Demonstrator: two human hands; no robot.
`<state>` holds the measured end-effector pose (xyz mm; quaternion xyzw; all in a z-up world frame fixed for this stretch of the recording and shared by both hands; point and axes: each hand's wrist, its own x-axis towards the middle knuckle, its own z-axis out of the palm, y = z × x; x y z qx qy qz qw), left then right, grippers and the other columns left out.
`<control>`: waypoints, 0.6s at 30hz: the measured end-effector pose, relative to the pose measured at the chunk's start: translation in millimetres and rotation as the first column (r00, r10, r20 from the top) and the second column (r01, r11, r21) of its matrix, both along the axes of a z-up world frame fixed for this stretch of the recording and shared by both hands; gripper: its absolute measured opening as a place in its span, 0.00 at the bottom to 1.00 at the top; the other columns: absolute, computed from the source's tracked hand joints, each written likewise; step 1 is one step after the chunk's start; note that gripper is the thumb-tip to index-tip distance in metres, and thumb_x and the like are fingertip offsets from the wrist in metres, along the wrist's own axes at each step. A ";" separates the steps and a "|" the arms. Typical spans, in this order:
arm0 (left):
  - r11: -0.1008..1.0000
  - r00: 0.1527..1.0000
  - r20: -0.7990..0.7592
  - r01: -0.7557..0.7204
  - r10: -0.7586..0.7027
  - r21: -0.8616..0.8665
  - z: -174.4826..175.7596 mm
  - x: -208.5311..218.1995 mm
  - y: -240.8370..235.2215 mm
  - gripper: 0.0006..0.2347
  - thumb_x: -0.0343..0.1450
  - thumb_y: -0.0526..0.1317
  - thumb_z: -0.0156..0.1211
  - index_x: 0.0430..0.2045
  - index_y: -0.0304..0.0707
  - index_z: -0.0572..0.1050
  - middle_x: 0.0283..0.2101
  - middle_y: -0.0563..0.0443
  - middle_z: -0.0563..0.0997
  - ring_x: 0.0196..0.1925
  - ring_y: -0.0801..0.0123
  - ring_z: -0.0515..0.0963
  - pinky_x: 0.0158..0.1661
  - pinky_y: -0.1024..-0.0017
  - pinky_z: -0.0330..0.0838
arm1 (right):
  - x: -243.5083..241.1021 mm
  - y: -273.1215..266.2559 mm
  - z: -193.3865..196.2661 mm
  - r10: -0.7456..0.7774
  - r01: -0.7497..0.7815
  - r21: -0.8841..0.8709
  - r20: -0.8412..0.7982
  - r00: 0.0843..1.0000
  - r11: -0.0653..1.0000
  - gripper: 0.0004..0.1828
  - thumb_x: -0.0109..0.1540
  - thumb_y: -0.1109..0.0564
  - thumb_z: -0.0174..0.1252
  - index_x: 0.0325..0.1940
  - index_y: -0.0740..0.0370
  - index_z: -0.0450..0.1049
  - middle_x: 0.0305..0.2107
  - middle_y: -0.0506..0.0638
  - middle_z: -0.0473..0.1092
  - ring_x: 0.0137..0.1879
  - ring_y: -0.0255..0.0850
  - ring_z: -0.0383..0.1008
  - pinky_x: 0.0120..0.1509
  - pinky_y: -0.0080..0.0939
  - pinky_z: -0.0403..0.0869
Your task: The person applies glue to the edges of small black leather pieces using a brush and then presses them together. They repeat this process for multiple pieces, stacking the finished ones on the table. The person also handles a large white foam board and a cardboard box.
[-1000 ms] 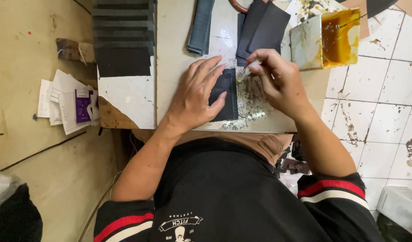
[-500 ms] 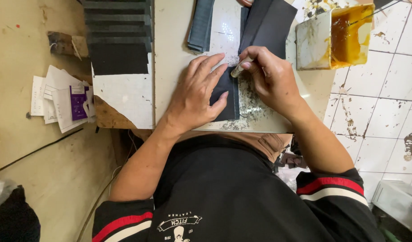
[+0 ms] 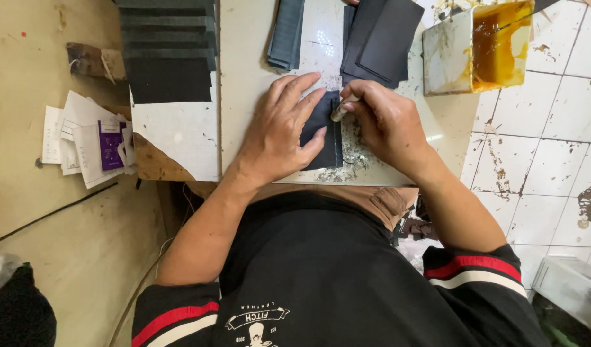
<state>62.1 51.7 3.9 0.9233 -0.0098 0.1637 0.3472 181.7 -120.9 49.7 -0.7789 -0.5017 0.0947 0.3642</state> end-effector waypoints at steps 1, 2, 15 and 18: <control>1.000 1.000 0.000 0.002 -0.002 -0.002 -0.5 -0.2 0.0 0.23 0.66 0.37 0.67 0.54 0.24 0.74 0.64 0.38 0.70 0.66 0.50 0.65 0.64 0.57 0.63 | -0.9 -0.7 -0.2 -0.002 0.002 -0.002 0.000 1.000 1.000 0.10 0.64 0.74 0.59 0.50 0.73 0.72 0.40 0.56 0.75 0.30 0.42 0.68 0.38 0.40 0.69; 1.000 1.000 -0.004 0.003 -0.003 -0.004 -1.1 -0.2 -0.2 0.23 0.66 0.37 0.68 0.54 0.23 0.74 0.64 0.38 0.69 0.66 0.50 0.65 0.65 0.56 0.63 | -1.7 -1.5 -0.3 0.010 -0.010 0.008 -0.001 1.000 1.000 0.10 0.64 0.74 0.59 0.49 0.73 0.72 0.40 0.57 0.75 0.32 0.43 0.69 0.40 0.41 0.70; 1.000 1.000 0.001 -0.002 0.002 0.011 -7.8 -0.4 -1.9 0.23 0.66 0.37 0.69 0.54 0.24 0.74 0.63 0.38 0.69 0.66 0.49 0.66 0.65 0.53 0.63 | -12.5 -11.1 -3.0 0.036 -0.036 -0.003 0.086 0.996 0.999 0.11 0.64 0.72 0.61 0.51 0.74 0.73 0.44 0.60 0.75 0.43 0.50 0.75 0.48 0.44 0.73; 0.999 1.000 0.002 0.001 -0.001 0.033 -15.8 1.2 -1.8 0.23 0.66 0.37 0.69 0.55 0.24 0.74 0.63 0.37 0.70 0.66 0.51 0.65 0.65 0.53 0.63 | -20.6 -21.6 -6.8 0.044 -0.043 -0.020 0.081 0.996 0.999 0.11 0.64 0.71 0.59 0.52 0.74 0.72 0.43 0.59 0.76 0.45 0.51 0.76 0.51 0.45 0.74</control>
